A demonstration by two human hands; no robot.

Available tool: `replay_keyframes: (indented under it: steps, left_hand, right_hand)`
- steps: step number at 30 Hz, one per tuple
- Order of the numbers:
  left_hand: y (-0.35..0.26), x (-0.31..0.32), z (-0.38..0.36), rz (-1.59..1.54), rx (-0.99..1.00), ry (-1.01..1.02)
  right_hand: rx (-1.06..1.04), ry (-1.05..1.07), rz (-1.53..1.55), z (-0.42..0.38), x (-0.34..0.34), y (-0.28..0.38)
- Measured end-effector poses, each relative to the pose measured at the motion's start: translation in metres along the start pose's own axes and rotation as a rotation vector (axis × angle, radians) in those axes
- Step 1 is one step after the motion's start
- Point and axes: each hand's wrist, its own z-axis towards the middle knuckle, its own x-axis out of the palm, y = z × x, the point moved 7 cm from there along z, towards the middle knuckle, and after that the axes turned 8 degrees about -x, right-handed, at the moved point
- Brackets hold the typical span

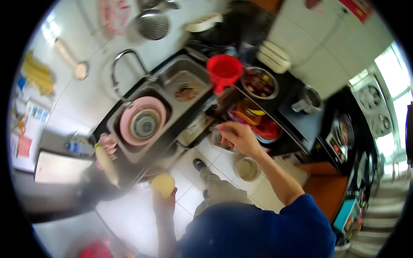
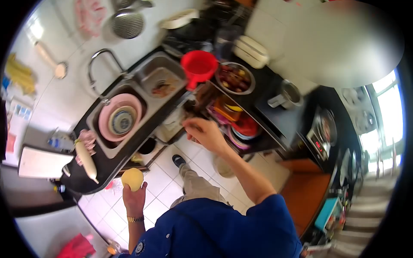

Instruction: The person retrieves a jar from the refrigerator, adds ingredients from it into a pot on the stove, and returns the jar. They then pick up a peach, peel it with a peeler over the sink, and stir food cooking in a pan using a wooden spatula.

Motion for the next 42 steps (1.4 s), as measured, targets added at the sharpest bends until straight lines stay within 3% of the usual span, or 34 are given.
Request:
replay_keyframes:
  steps: [3,5,8,10,13,16,19,20,23,26,29,34,36,38,40,42]
  left_hand:
    - [0.032,0.048,-0.010,0.079,-0.076,0.160]
    - [0.051,0.092,-0.026,0.031,-0.141,0.289]
    - [0.088,0.148,-0.052,-0.104,-0.250,0.445]
    - [0.114,0.187,-0.073,-0.180,-0.292,0.522]
    - [0.156,0.245,-0.103,-0.168,-0.357,0.599]
    - [0.213,0.286,-0.115,0.190,-0.272,0.542]
    - [0.266,0.363,-0.155,0.222,-0.308,0.597]
    - [0.287,0.396,-0.168,0.110,-0.383,0.620]
    - [0.339,0.475,-0.210,-0.155,-0.616,0.702]
    - [0.369,0.543,-0.242,-0.080,-0.652,0.786]
    - [0.391,0.591,-0.254,-0.050,-0.684,0.828]
    - [0.430,0.665,-0.244,-0.006,-0.738,0.884]
    - [0.449,0.693,-0.230,0.003,-0.728,0.872]
    - [0.472,0.722,-0.210,-0.036,-0.777,0.909]
    - [0.480,0.763,-0.198,-0.047,-0.762,0.894]
    - [0.491,0.796,-0.187,-0.070,-0.801,0.910]
  right_hand:
    - [0.061,-0.068,0.257,-0.138,-0.054,-0.058]
    - [0.186,-0.149,0.862,-0.216,-0.068,-0.077]
    - [0.154,-0.321,1.050,-0.304,-0.089,-0.118]
    - [0.194,-0.505,0.914,-0.349,-0.109,-0.139]
    - [0.293,-0.558,0.904,-0.407,-0.138,-0.158]
    - [0.223,-0.652,0.856,-0.476,-0.195,-0.157]
    - [0.101,-0.806,0.697,-0.551,-0.280,-0.141]
    - [0.006,-0.882,0.615,-0.576,-0.312,-0.141]
    - [0.150,-1.023,0.531,-0.639,-0.390,-0.187]
    - [0.213,-1.099,0.437,-0.674,-0.459,-0.206]
    - [0.116,-1.158,0.414,-0.684,-0.522,-0.196]
    - [0.228,-1.125,-0.169,-0.697,-0.627,-0.216]
    - [0.118,-1.127,-0.560,-0.700,-0.672,-0.226]
    - [0.321,-1.060,-0.383,-0.695,-0.709,-0.223]
    - [0.214,-1.142,-0.103,-0.691,-0.746,-0.229]
    - [0.325,-1.157,-0.088,-0.692,-0.783,-0.234]
